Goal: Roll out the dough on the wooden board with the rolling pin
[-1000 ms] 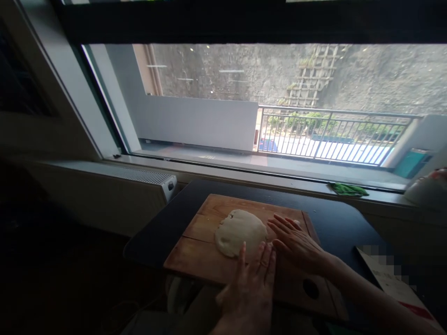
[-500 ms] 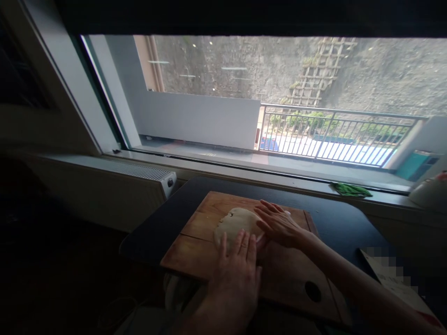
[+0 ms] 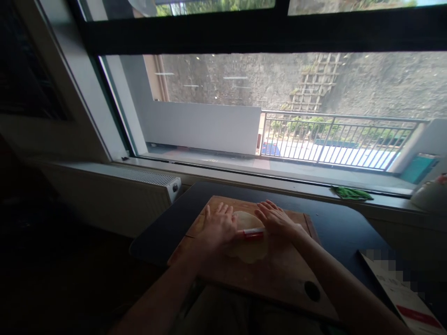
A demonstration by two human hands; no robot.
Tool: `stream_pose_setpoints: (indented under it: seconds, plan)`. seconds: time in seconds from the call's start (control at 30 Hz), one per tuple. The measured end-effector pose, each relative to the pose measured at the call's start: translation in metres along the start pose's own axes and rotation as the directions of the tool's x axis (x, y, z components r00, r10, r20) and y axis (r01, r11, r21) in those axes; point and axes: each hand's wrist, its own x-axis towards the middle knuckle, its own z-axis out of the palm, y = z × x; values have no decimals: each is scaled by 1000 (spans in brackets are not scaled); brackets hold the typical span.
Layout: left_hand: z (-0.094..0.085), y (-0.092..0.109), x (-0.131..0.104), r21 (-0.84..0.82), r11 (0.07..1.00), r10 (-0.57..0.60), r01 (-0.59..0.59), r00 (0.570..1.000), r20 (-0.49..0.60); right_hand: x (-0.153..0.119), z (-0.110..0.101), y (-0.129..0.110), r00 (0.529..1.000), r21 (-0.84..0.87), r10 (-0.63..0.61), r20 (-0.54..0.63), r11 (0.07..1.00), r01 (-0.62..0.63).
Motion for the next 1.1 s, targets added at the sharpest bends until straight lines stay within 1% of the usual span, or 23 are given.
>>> stream_pose_setpoints:
  seconds: [0.07,0.13,0.2,0.27,0.3,0.33,0.37,0.43,0.5,0.57,0.6,0.63,0.67,0.73,0.8,0.83,0.87,0.9,0.93,0.97,1.03,1.1]
  plan:
    - [3,2,-12,-27,1000,11,-12,999,-42,-28,4,-7,1000,-22,-27,-6,999,27]
    - [7,9,-35,-70,997,11,-18,995,-98,-64,12,-17,998,-62,-29,-49,998,26]
    - [9,17,-60,-108,994,2,-15,993,-122,-94,19,-28,996,-111,-31,-89,994,21]
    - [8,23,-74,-121,993,-9,-6,992,-129,-109,22,-37,993,-142,-33,-115,990,16]
    - [8,24,-75,-121,993,-26,10,990,-138,-109,22,-38,992,-148,-31,-120,989,13]
    - [8,23,-70,-117,993,-49,32,988,-149,-106,22,-38,993,-150,-20,-119,989,2]
    - [8,22,-60,-114,992,-74,57,985,-158,-99,20,-37,993,-147,-1,-114,989,-16]
    - [8,19,-30,-119,987,-123,105,979,-161,-81,16,-30,993,-133,62,-97,988,-75]
    - [7,14,3,-142,981,-151,133,981,-121,-65,12,-26,988,-109,132,-74,984,-140]
    - [7,10,25,-155,979,-146,131,986,-87,-62,12,-26,985,-93,162,-58,982,-167]
    - [7,9,29,-156,981,-130,116,988,-82,-65,13,-29,986,-95,156,-59,982,-161]
    - [9,7,26,-153,984,-107,93,991,-86,-70,16,-34,988,-103,139,-69,984,-146]
    - [11,5,19,-149,987,-82,67,992,-93,-78,19,-40,990,-114,113,-85,986,-123]
    - [15,1,-6,-138,990,-39,23,993,-115,-96,24,-54,990,-136,49,-131,988,-67]
    - [17,-2,-31,-128,992,-22,5,991,-130,-109,26,-65,986,-142,-15,-166,990,-9]
    - [17,-3,-39,-123,992,-22,5,991,-134,-112,25,-67,984,-141,-42,-174,990,18]
    - [17,-4,-43,-121,993,-28,12,991,-131,-113,23,-67,982,-139,-61,-178,990,37]
    - [16,-4,-41,-123,992,-40,26,993,-114,-111,21,-64,981,-136,-68,-180,990,43]
    - [15,-3,-34,-131,990,-59,48,995,-81,-109,19,-59,981,-137,-60,-182,990,35]
    - [15,-2,-22,-146,986,-82,77,996,-34,-106,16,-53,981,-143,-39,-188,990,12]
    - [14,1,7,-188,972,-133,145,988,75,-101,12,-40,978,-169,25,-207,984,-61]
    - [11,5,35,-228,953,-172,199,976,135,-99,10,-30,974,-196,75,-212,974,-117]
